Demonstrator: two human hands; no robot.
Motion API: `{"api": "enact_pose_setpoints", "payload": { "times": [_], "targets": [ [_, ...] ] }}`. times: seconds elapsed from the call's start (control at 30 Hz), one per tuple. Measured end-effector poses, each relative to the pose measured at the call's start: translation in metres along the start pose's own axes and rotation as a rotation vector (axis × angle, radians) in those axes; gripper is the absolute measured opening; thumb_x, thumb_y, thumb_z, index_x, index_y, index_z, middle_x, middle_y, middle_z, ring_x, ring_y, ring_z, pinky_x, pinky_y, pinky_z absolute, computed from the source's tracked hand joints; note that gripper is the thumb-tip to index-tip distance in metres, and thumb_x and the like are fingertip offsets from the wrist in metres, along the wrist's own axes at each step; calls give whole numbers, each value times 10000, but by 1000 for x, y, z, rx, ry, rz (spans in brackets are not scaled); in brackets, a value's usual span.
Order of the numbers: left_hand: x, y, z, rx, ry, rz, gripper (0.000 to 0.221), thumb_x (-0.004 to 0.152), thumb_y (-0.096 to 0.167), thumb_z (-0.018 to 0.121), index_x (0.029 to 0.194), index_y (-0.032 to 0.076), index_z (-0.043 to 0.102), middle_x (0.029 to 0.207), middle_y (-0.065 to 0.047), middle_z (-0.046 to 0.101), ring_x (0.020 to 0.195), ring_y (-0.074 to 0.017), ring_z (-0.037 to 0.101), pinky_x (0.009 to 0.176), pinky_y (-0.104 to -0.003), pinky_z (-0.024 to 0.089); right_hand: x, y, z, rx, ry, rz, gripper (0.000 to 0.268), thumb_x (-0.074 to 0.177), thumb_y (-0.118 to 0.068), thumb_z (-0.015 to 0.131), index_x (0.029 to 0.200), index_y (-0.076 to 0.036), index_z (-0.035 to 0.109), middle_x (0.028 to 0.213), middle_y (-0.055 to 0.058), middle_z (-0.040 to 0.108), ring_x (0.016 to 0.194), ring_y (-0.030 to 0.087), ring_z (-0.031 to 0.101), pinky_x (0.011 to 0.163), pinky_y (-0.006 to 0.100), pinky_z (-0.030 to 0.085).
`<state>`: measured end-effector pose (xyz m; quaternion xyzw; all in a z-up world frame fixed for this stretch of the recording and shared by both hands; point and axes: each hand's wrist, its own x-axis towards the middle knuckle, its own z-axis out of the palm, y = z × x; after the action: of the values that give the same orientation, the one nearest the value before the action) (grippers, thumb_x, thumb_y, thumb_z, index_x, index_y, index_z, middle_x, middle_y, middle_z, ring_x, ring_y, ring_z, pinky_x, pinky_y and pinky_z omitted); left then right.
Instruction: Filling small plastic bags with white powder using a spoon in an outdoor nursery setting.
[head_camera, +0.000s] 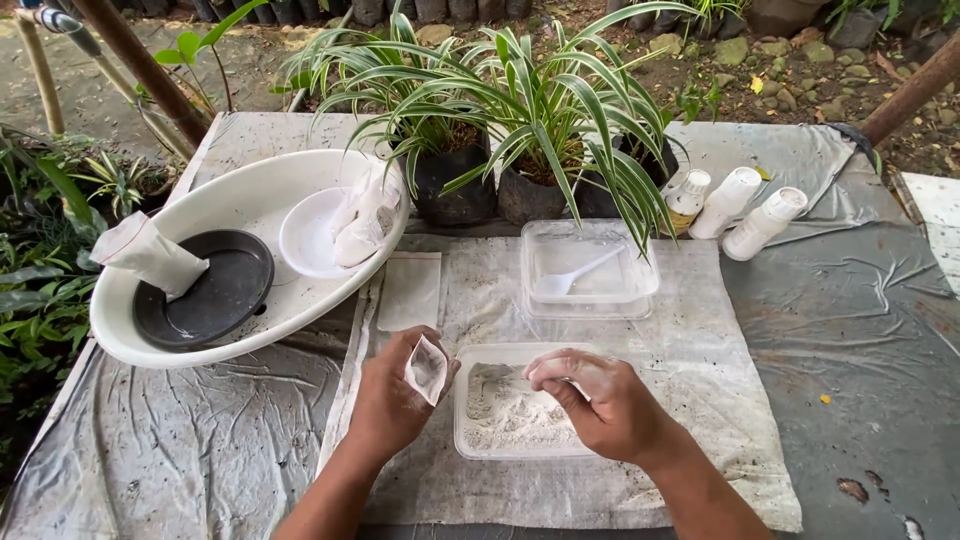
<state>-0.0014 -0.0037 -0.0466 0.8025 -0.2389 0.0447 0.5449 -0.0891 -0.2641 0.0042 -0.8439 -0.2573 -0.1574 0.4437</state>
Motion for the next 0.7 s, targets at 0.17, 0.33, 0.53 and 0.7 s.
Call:
{"api": "enact_pose_setpoints", "payload": {
  "times": [0.17,0.33,0.53,0.7],
  "targets": [
    [2,1,-4,9,-13,-41,325,837,202,815,1130,126,693,985,-30,764,832,-158,714,745,-303,564,-5,10,1,-8,25,-31,142,985,-32,579,1052,-40,704,1050,157,770,980,259,790,861,307,672],
    [-2,-4,-1,25,2,18,365,834,212,836,1157,146,677,985,-25,737,839,-154,690,763,-304,559,-3,-2,9,6,-34,-94,201,956,1,638,1144,-11,705,1106,181,775,1036,280,783,936,340,666],
    [-1,14,-5,-27,-38,73,387,818,247,849,1135,144,652,755,32,618,677,-109,580,704,-269,492,-5,5,3,135,-24,-31,217,927,77,599,1078,-15,725,1078,156,780,1035,275,778,924,355,664],
    [-2,1,-2,61,56,154,407,837,242,834,1192,126,674,1089,-36,749,923,-168,715,852,-308,556,-7,-11,-17,285,105,34,146,996,-31,558,1026,16,694,961,161,758,847,251,780,725,325,714]
  ]
}}
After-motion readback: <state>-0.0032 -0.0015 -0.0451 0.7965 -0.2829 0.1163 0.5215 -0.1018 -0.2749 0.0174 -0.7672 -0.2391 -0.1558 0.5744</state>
